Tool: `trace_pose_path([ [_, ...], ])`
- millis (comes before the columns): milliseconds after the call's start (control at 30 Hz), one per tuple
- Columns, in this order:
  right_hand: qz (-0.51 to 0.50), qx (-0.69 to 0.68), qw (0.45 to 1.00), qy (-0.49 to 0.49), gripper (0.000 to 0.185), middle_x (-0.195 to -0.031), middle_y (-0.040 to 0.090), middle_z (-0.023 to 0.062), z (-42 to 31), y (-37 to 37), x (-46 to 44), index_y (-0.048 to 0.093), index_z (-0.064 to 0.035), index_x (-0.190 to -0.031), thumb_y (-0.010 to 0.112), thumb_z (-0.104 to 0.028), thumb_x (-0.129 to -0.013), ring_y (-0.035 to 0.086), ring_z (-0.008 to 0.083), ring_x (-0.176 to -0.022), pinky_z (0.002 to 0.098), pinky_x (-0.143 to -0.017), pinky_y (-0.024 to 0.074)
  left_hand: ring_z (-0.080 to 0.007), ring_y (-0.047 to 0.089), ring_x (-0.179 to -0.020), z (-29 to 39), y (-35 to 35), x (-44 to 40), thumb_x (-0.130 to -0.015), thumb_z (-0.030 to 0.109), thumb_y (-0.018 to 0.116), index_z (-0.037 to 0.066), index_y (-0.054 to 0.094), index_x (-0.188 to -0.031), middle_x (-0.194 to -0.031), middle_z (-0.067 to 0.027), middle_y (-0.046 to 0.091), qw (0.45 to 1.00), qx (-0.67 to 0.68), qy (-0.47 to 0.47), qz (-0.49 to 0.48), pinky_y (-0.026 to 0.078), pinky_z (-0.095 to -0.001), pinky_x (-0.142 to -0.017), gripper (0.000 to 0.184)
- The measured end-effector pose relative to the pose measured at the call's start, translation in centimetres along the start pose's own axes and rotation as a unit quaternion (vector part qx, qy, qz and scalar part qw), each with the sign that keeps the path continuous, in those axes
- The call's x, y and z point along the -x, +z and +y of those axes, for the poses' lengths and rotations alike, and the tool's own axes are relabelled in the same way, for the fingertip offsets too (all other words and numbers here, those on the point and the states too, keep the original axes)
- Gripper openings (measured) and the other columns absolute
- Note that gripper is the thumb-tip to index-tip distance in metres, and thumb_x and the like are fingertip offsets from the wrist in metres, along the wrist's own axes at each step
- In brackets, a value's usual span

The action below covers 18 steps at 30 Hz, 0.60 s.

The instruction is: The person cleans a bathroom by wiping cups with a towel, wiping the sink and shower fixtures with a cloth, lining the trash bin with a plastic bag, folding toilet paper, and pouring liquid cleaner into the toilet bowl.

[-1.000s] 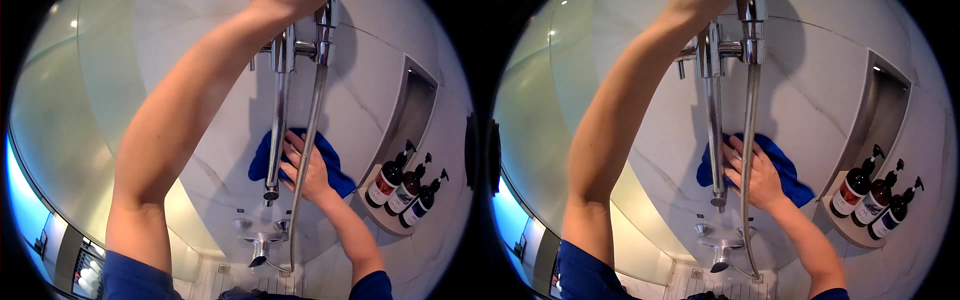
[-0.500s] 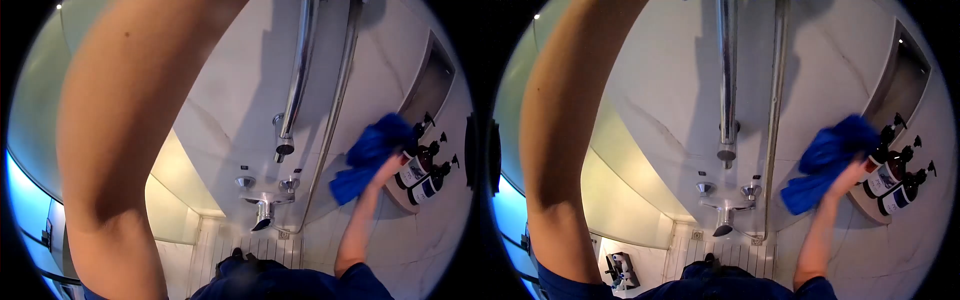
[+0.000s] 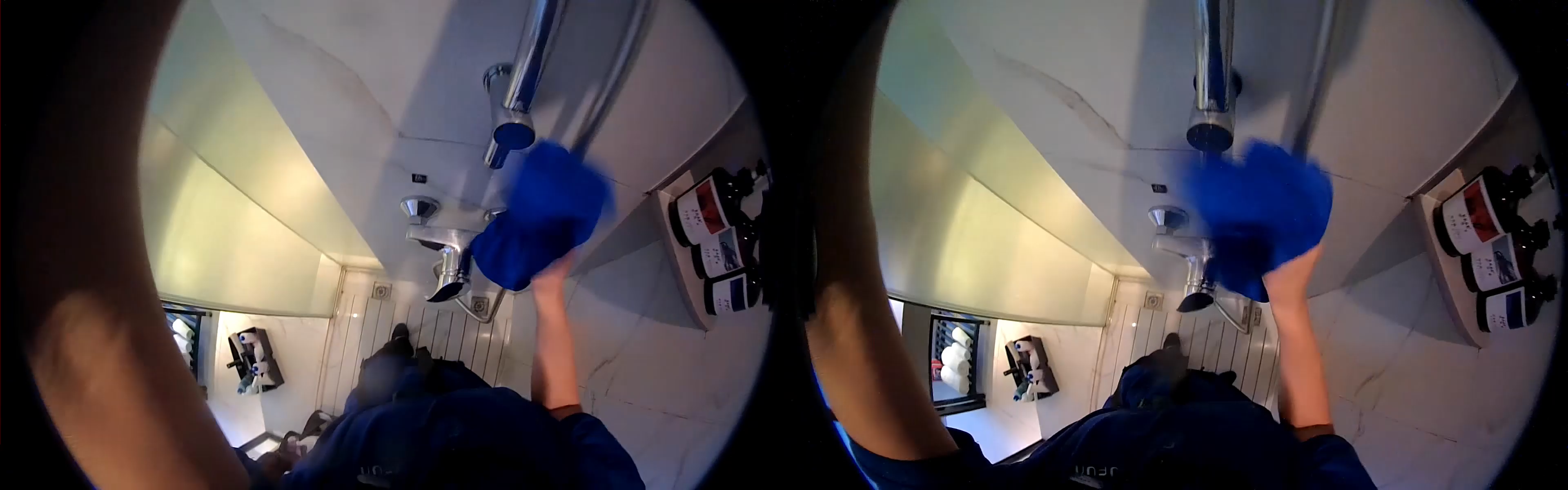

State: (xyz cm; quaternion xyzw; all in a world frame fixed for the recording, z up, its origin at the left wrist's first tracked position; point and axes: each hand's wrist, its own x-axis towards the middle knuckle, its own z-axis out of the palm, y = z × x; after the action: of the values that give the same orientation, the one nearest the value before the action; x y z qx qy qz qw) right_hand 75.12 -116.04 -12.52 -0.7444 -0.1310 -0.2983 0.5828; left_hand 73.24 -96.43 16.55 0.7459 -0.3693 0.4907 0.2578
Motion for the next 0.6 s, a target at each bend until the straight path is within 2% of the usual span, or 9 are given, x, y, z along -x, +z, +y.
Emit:
trace_pose_path([
  [100, -0.043, 0.173, 0.968, 0.174, 0.050, -0.117, 0.056, 0.0115, 9.9, -4.2, 10.2, 0.048, -0.0029, -0.122, 0.064, -0.019, -0.078, 0.052, 0.0234, -0.110, 0.0355, -0.093, 0.0378, -0.0384, 0.045, -0.111, 1.4, -0.7, 8.9, -0.076, 0.049, 0.052, -0.005, 0.061, -0.100, -0.111, -0.0292, 0.051, 0.991, 0.051, -0.095, -0.083, 0.034, -0.0386, -0.098, 0.060],
  [200, -0.030, 0.199, 0.943, 0.266, 0.044, -0.107, 0.062, 0.0113, 14.4, -4.3, 18.4, 0.052, -0.0028, -0.117, 0.063, -0.019, -0.077, 0.056, 0.0253, -0.104, 0.0322, -0.087, 0.0415, -0.0383, 0.044, -0.112, 4.3, 0.0, 20.3, -0.076, 0.049, 0.053, -0.005, 0.060, -0.101, -0.112, -0.0288, 0.051, 0.955, 0.107, -0.245, -0.124, 0.034, -0.0390, -0.098, 0.060],
  [233, -0.052, 0.137, 0.936, 0.319, 0.051, -0.113, 0.057, 0.0134, 14.7, -3.9, 20.0, 0.049, -0.0025, -0.119, 0.065, -0.024, -0.076, 0.055, 0.0295, -0.105, 0.0338, -0.087, 0.0420, -0.0383, 0.044, -0.112, 5.7, 0.7, 24.5, -0.076, 0.049, 0.053, -0.005, 0.060, -0.101, -0.112, -0.0287, 0.050, 0.933, 0.122, -0.311, -0.133, 0.033, -0.0391, -0.098, 0.060],
  [300, -0.217, 0.344, 0.833, 0.375, 0.059, -0.118, 0.050, 0.0181, 17.7, -5.8, 25.7, 0.046, -0.0004, -0.122, 0.065, -0.032, -0.077, 0.051, 0.0349, -0.106, 0.0381, -0.089, 0.0412, -0.0382, 0.043, -0.113, 8.6, 2.5, 32.8, -0.076, 0.049, 0.053, -0.004, 0.060, -0.102, -0.113, -0.0284, 0.050, 0.890, 0.141, -0.410, -0.143, 0.033, -0.0394, -0.098, 0.060],
  [367, -0.235, 0.381, 0.768, 0.457, 0.062, -0.120, 0.045, 0.0211, 18.2, -8.8, 30.6, 0.043, 0.0009, -0.124, 0.064, -0.036, -0.079, 0.049, 0.0377, -0.107, 0.0419, -0.090, 0.0405, -0.0382, 0.043, -0.113, 10.9, 3.1, 37.6, -0.075, 0.049, 0.054, -0.004, 0.060, -0.103, -0.114, -0.0282, 0.049, 0.858, 0.148, -0.466, -0.155, 0.033, -0.0397, -0.099, 0.060],
  [433, -0.165, 0.355, 0.848, 0.358, 0.051, -0.111, 0.051, 0.0236, 15.5, -10.4, 30.2, 0.046, 0.0015, -0.121, 0.060, -0.028, -0.083, 0.050, 0.0356, -0.105, 0.0393, -0.091, 0.0401, -0.0381, 0.042, -0.114, 12.3, 2.5, 39.4, -0.075, 0.049, 0.054, -0.004, 0.059, -0.103, -0.115, -0.0279, 0.049, 0.842, 0.143, -0.495, -0.162, 0.032, -0.0399, -0.099, 0.060],
  [500, -0.155, 0.212, 0.902, 0.343, 0.038, -0.109, 0.053, 0.0206, 11.6, -11.0, 25.0, 0.053, -0.0014, -0.112, 0.062, -0.024, -0.082, 0.053, 0.0350, -0.097, 0.0368, -0.085, 0.0436, -0.0380, 0.042, -0.115, 12.2, 2.4, 39.4, -0.075, 0.049, 0.054, -0.004, 0.059, -0.104, -0.116, -0.0277, 0.048, 0.841, 0.140, -0.495, -0.166, 0.032, -0.0402, -0.099, 0.061],
  [567, -0.038, 0.071, 0.954, 0.290, 0.030, -0.104, 0.055, 0.0167, 3.8, -7.7, 16.7, 0.057, -0.0006, -0.104, 0.065, -0.016, -0.079, 0.055, 0.0311, -0.093, 0.0329, -0.084, 0.0439, -0.0380, 0.041, -0.115, 11.9, 2.7, 39.2, -0.075, 0.050, 0.055, -0.003, 0.059, -0.105, -0.117, -0.0274, 0.047, 0.845, 0.140, -0.490, -0.164, 0.032, -0.0405, -0.099, 0.061],
  [600, -0.045, 0.075, 0.981, 0.174, 0.031, -0.104, 0.055, 0.0156, 1.3, -6.2, 13.5, 0.057, -0.0011, -0.103, 0.067, -0.014, -0.077, 0.055, 0.0299, -0.093, 0.0333, -0.083, 0.0442, -0.0380, 0.041, -0.116, 11.7, 2.8, 38.9, -0.075, 0.050, 0.055, -0.003, 0.059, -0.105, -0.117, -0.0273, 0.047, 0.847, 0.140, -0.486, -0.165, 0.031, -0.0406, -0.099, 0.061],
])
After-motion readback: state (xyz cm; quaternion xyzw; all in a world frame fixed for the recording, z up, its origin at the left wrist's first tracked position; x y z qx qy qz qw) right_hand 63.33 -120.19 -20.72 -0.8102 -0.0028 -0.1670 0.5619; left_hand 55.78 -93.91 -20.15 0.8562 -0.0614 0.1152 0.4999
